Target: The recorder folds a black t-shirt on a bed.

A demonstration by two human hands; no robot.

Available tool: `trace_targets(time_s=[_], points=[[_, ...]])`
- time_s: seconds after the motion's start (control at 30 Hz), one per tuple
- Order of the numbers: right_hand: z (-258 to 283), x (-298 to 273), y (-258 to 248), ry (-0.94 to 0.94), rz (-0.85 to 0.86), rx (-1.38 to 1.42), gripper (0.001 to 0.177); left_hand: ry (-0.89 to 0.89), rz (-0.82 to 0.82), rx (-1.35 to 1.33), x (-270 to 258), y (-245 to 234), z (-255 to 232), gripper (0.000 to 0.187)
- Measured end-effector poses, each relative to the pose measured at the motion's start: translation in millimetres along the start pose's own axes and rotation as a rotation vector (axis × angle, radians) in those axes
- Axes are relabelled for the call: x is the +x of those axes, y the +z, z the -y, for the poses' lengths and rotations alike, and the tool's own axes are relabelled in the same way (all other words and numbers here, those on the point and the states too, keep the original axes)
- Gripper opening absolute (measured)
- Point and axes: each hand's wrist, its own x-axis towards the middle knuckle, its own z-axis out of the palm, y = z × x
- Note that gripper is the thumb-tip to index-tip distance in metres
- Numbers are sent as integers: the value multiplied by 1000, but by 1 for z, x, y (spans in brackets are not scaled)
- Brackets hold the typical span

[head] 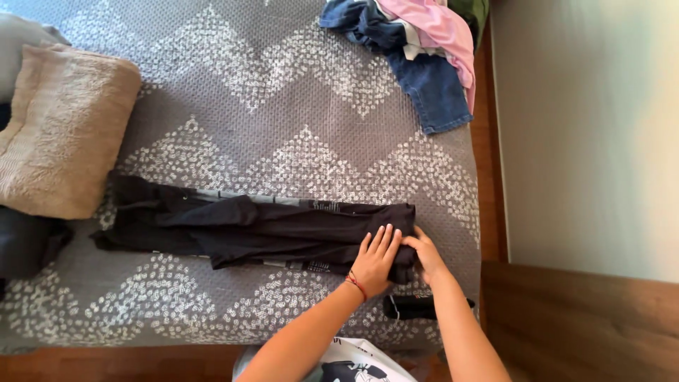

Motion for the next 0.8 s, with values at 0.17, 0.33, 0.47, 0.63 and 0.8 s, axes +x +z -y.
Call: trace_targets(time_s=[0.17,0.33,0.47,0.63,0.8], points=[[7,-5,27,-95,242,187,53,-29,-529,-471,-3,-3,21,100],[26,-23,107,-546,421,-295,67,-229,-795,-1106,-32,-53,73,51],[24,-34,193,-838,492,-831,88,-376,-1027,-1484,-89,-86,142,20],[-1,-27,301,-1045,443,-1256,90,-324,-1171,-1925,-183,-165,211,19],[-44,-7,398,-1089,407,-1474,85,-67,-1237,-2054,-271,-124,376,19]])
